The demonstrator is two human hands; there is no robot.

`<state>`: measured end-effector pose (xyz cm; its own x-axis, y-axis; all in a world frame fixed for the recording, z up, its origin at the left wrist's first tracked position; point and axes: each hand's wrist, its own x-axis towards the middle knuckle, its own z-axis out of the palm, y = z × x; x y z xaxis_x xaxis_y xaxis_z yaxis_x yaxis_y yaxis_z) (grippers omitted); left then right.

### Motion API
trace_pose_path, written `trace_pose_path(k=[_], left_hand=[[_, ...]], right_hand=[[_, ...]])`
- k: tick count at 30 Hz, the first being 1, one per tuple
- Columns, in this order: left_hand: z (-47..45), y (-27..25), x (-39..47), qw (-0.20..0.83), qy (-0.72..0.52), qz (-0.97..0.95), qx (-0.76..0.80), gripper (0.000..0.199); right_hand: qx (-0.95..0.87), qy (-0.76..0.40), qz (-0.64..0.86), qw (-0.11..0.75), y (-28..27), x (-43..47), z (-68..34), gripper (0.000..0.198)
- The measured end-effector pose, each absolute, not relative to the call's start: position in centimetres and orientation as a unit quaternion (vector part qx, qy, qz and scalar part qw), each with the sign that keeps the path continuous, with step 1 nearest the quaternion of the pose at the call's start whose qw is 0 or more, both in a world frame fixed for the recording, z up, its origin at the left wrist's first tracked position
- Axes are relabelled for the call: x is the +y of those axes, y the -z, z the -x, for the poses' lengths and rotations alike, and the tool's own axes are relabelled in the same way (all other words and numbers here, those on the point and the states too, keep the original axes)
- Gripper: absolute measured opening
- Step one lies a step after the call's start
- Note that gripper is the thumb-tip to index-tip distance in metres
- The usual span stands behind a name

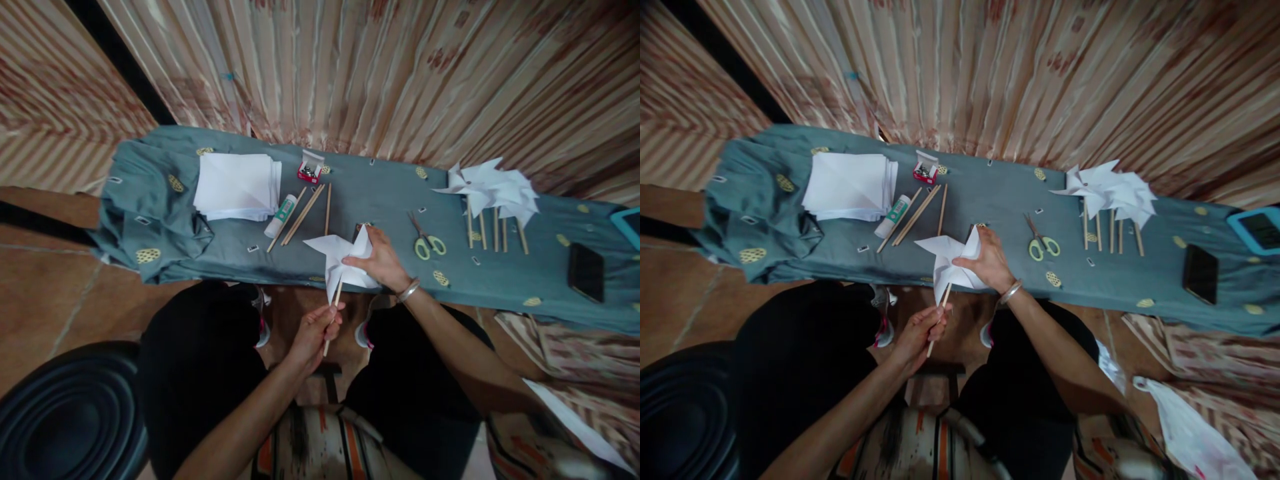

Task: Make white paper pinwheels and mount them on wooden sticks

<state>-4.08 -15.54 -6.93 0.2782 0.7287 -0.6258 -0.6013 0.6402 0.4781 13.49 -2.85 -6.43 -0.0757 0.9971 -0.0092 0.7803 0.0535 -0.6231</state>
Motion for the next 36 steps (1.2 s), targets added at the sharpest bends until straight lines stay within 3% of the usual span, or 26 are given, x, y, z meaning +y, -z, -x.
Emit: trace_pose_path(k=[11, 20, 36], left_hand=[[3.6, 7.0, -15.6, 0.805, -0.423, -0.066, 0.412, 0.039], [3.7, 7.5, -15.5, 0.815, -0.426, -0.039, 0.391, 0.046], [3.4, 8.3, -15.5, 0.817, -0.425, -0.019, 0.389, 0.043]], right_hand=[[-0.767, -0.195, 0.611, 0.025, 2.7, -1.1, -13.4, 0.061], [-0.794, -0.208, 0.562, -0.105, 1.3, 1.1, -12.8, 0.059], [-0.783, -0.239, 0.567, -0.096, 1.2, 1.4, -12.5, 0.051]])
